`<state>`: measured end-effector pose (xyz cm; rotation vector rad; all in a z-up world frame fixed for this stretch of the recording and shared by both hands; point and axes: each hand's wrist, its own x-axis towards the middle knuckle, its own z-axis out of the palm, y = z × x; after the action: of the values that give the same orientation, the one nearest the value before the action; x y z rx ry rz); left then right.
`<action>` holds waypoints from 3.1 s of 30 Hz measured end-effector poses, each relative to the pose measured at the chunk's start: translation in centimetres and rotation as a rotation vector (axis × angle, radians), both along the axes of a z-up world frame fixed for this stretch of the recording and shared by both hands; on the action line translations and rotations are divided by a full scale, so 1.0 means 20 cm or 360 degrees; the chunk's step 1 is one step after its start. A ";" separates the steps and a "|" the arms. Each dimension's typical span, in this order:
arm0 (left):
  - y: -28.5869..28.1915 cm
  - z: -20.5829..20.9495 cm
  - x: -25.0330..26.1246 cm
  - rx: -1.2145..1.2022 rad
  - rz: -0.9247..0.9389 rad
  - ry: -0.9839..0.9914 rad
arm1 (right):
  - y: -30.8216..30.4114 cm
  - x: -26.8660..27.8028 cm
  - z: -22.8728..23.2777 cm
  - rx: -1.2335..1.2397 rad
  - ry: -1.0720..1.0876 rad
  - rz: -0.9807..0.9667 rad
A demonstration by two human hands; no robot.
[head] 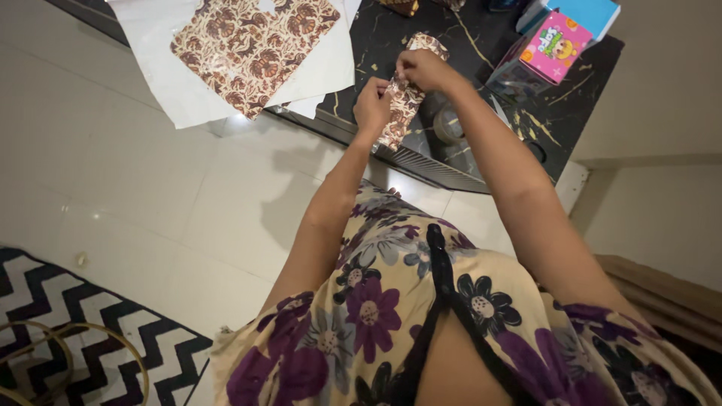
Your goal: The person wraps a rectangular item with patterned paper on a dark countertop. They fold the paper around the item, smooth the edges, and secure the package with clear tape using scissors to cut the tape.
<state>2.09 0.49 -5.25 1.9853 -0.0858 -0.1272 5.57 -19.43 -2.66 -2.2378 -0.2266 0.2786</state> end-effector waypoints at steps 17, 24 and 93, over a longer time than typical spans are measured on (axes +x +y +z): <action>-0.02 -0.06 -0.01 0.0101 0.0062 -0.0022 | 0.15 0.22 0.09 -0.0868 0.0184 0.0490; -0.01 0.01 -0.02 0.0125 0.0046 -0.0034 | 0.19 0.15 0.13 -0.1050 -0.0011 0.0369; -0.39 1.08 -0.53 -0.0206 -0.1092 -0.1242 | 0.05 -1.34 1.22 -0.0486 -0.1357 -0.1351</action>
<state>-8.56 -7.36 16.31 1.6968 -1.2411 0.2167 -21.20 -18.37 21.67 -2.3966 0.3550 -1.1645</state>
